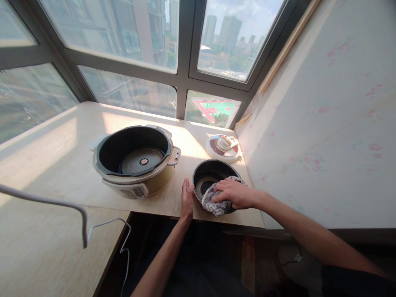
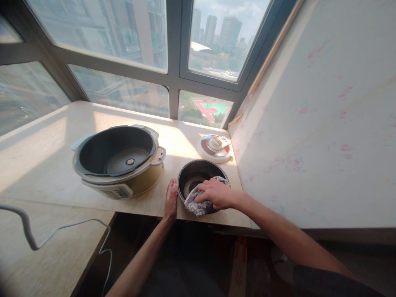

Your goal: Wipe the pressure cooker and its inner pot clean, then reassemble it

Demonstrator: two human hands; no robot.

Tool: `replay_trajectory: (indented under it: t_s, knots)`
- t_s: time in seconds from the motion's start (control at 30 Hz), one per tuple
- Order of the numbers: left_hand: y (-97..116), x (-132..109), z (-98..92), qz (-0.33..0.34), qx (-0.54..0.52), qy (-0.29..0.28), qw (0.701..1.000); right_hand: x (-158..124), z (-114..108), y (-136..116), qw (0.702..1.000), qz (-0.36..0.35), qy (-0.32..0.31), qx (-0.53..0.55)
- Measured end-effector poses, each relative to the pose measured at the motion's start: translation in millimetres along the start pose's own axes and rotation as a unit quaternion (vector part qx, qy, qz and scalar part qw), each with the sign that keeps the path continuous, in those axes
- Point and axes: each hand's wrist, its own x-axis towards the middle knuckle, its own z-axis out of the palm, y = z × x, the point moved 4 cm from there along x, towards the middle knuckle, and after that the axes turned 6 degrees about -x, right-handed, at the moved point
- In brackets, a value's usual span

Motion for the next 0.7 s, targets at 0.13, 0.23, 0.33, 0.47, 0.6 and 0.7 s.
replay_trajectory:
  t_s: [0.13, 0.23, 0.33, 0.47, 0.6, 0.7]
  knots:
    - [10.8, 0.6, 10.8, -0.018, 0.006, -0.019, 1.0, -14.0, 11.7, 13.1, 0.998, 0.038, -0.047, -0.025]
    - [18.4, 0.2, 18.1, -0.014, 0.006, -0.039, 0.999, -13.9, 24.2, 30.5, 0.99, 0.116, -0.066, -0.051]
    - [24.7, -1.4, 22.1, 0.017, 0.026, -0.061, 0.998, -2.7, 30.5, 44.2, 0.979, 0.19, -0.044, -0.063]
    - [28.0, -1.7, 24.4, 0.053, 0.055, -0.099, 0.992, 21.8, 34.1, 55.2, 0.96, 0.273, 0.004, -0.062]
    - [25.4, 0.7, 22.5, 0.059, 0.066, -0.106, 0.99, 46.5, 40.5, 65.5, 0.928, 0.368, 0.058, 0.007]
    - [22.9, 0.5, 22.5, 0.059, 0.059, -0.117, 0.99, 67.0, 48.7, 68.4, 0.915, 0.391, 0.071, 0.068]
